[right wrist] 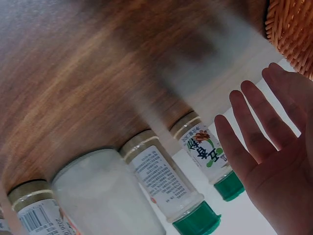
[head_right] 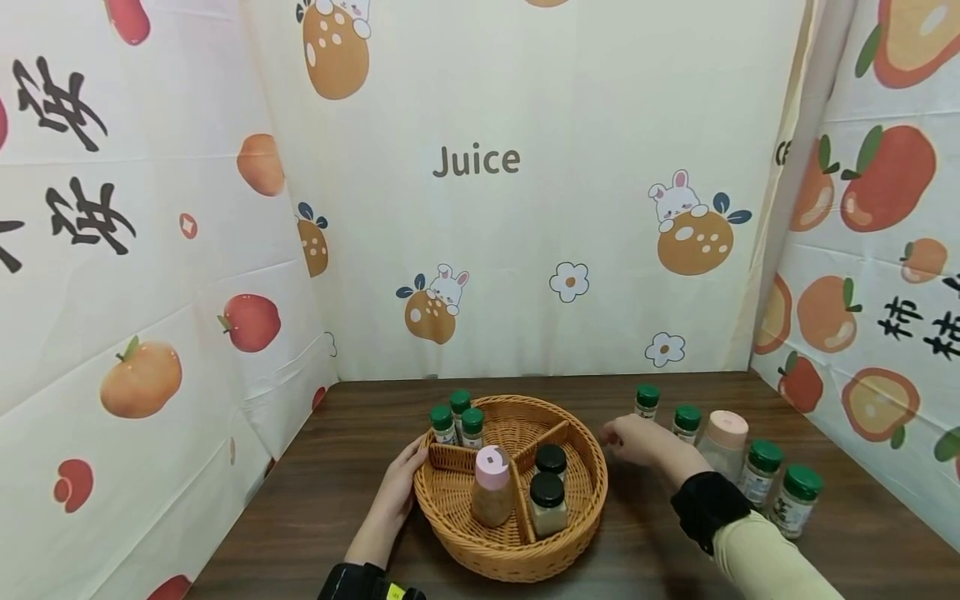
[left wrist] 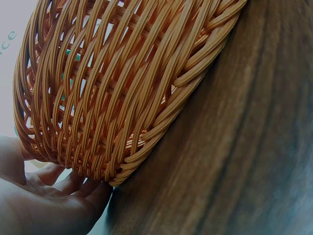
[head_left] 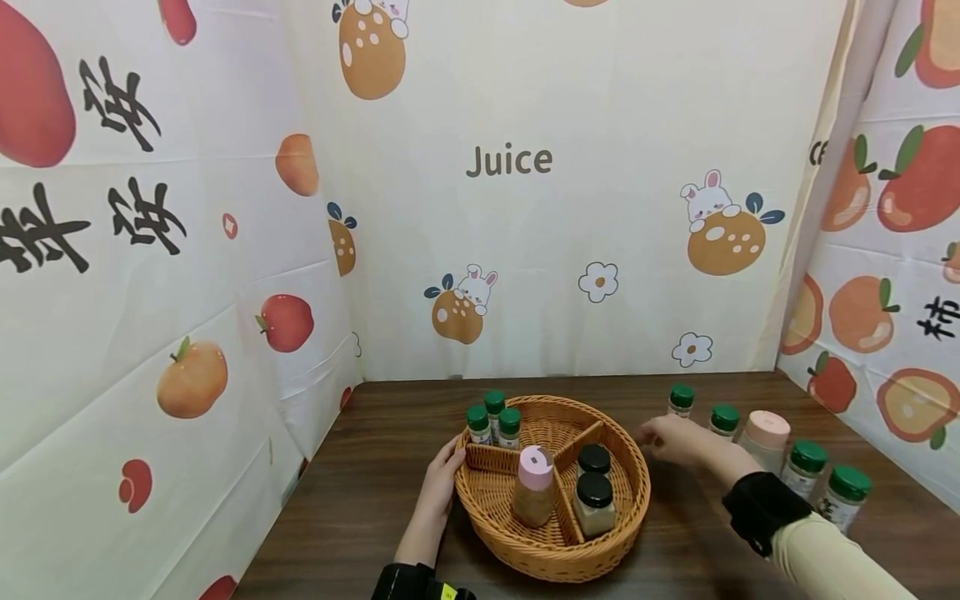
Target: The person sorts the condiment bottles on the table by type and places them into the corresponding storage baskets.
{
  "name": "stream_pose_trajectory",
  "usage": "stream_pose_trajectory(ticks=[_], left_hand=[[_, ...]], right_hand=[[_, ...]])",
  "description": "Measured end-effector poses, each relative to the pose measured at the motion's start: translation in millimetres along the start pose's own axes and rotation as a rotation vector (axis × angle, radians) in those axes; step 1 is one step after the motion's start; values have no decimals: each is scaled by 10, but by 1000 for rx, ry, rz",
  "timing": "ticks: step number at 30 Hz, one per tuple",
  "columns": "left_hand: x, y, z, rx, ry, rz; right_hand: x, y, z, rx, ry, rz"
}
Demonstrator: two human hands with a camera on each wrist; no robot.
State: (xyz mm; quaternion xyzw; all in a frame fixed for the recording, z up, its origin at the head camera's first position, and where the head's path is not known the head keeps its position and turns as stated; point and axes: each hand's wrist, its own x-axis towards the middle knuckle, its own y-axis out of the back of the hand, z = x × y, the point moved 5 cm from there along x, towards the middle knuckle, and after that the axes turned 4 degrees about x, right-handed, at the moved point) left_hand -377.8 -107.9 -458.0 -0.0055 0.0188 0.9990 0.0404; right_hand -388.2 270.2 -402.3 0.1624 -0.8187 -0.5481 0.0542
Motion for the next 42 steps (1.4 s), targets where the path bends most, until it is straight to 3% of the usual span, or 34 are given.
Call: stream_pose_trajectory(ticks=[11, 24, 31, 42], left_hand=[[12, -14, -13, -2, -4, 4], [8, -1, -15, -9, -8, 1], [2, 45, -64, -22, -81, -32], [51, 7, -23, -7, -7, -7]], right_hand=[[-57, -56, 129, -18, -36, -3], [-180, -88, 184, -34, 1, 17], [-225, -110, 241, -45, -2, 31], [-294, -118, 303, -27, -27, 14]])
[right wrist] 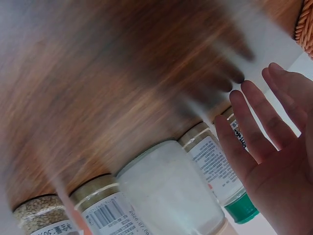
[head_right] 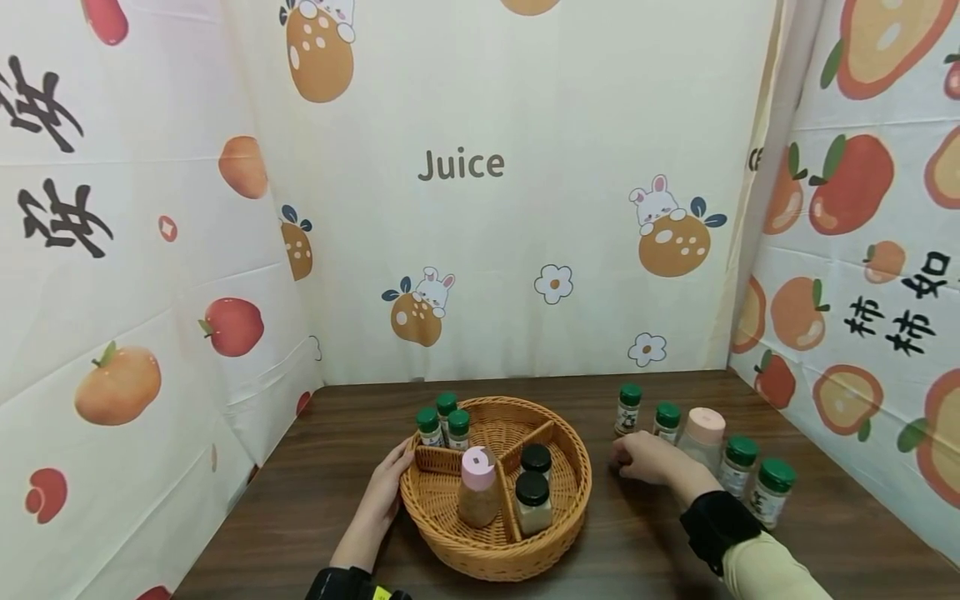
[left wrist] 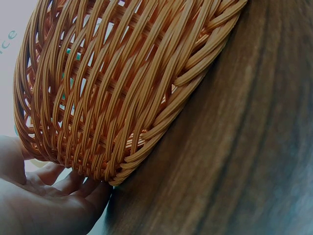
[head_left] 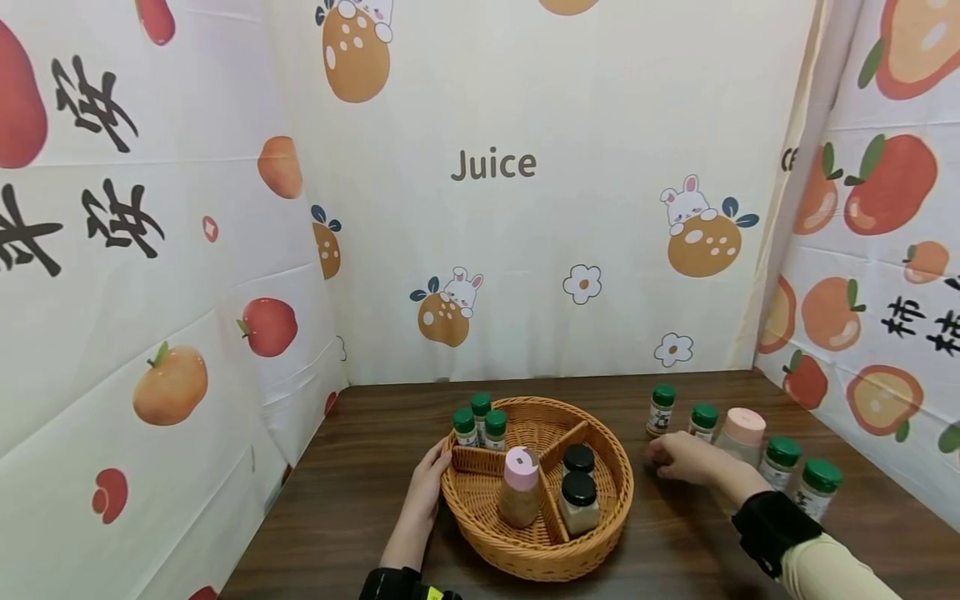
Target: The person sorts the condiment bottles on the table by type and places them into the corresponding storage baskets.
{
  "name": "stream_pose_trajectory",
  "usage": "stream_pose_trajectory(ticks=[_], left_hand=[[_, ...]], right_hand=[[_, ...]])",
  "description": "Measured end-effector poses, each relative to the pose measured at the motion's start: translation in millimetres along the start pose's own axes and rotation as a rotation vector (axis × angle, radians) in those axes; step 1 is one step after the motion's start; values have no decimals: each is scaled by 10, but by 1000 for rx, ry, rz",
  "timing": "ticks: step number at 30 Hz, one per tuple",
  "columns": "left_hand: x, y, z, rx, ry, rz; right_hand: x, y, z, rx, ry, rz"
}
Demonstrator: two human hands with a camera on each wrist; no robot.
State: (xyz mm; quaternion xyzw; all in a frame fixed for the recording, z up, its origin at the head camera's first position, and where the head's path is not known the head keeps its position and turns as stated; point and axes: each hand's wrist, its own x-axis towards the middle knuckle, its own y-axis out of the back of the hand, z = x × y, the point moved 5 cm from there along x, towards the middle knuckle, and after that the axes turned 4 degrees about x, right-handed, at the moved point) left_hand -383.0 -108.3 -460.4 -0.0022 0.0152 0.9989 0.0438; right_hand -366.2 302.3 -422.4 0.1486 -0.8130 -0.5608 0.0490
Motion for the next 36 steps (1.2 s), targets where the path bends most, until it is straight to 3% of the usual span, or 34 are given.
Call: stream_pose_trajectory(ticks=[14, 22, 30, 36], left_hand=[[-36, 23, -2, 1, -7, -5], [-33, 31, -14, 1, 3, 5], [-73, 47, -27, -21, -66, -25], [-31, 18, -17, -7, -17, -14]], right_hand=[[-121, 119, 20, 55, -43, -3], [-168, 385, -48, 5, 17, 32], [-244, 677, -99, -38, 94, 96], [-316, 882, -129, -68, 140, 136]])
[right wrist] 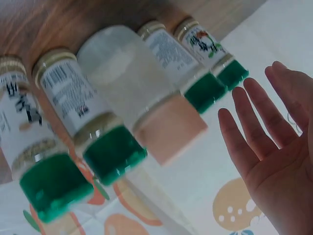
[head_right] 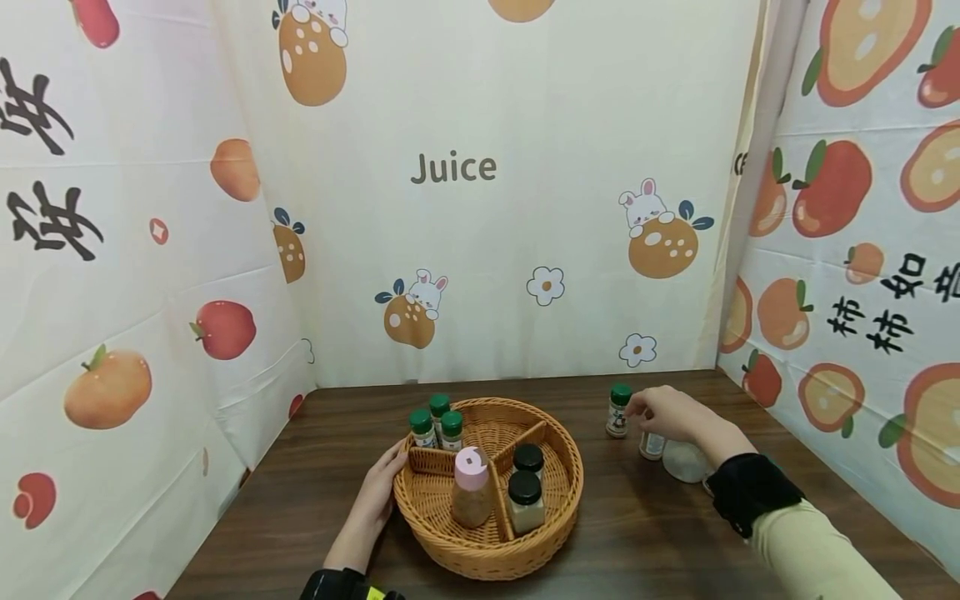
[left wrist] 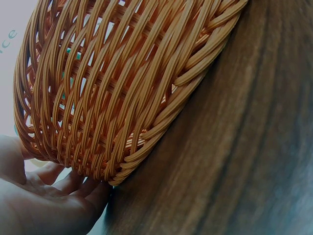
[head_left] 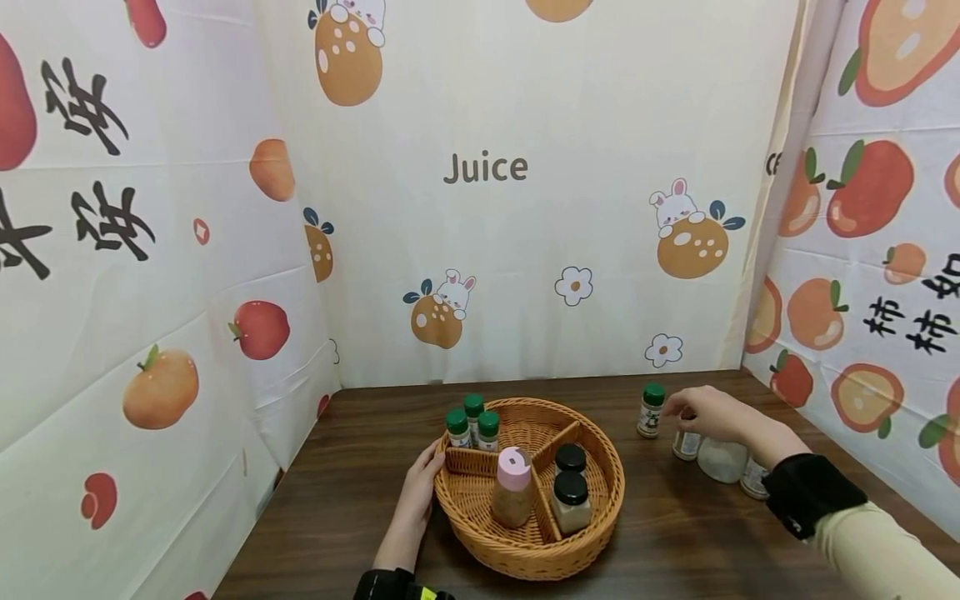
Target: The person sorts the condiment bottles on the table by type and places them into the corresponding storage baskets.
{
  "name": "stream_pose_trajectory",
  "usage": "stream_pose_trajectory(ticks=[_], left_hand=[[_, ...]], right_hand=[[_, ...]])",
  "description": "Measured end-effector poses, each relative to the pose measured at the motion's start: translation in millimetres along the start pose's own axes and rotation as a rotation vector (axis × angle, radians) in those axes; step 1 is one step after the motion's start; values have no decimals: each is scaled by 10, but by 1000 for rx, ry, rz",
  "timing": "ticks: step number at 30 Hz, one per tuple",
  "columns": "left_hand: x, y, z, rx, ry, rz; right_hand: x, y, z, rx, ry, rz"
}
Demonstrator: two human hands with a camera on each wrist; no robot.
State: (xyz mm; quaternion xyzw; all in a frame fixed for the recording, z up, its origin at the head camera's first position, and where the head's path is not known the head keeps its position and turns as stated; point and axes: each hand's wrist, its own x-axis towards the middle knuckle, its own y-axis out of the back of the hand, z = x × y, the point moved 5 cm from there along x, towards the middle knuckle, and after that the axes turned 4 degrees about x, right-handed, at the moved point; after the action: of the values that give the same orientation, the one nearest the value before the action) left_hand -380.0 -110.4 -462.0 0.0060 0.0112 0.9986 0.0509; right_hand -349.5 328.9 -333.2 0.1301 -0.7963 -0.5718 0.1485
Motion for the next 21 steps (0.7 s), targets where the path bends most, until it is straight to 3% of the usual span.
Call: stream_pose_trajectory(ticks=[11, 21], left_hand=[[5, 1, 4, -12, 17, 7], [-4, -8, 1, -15, 16, 4]], right_hand=[[-110, 290, 109, 20, -106, 7], [-300, 409, 255, -16, -168, 6]])
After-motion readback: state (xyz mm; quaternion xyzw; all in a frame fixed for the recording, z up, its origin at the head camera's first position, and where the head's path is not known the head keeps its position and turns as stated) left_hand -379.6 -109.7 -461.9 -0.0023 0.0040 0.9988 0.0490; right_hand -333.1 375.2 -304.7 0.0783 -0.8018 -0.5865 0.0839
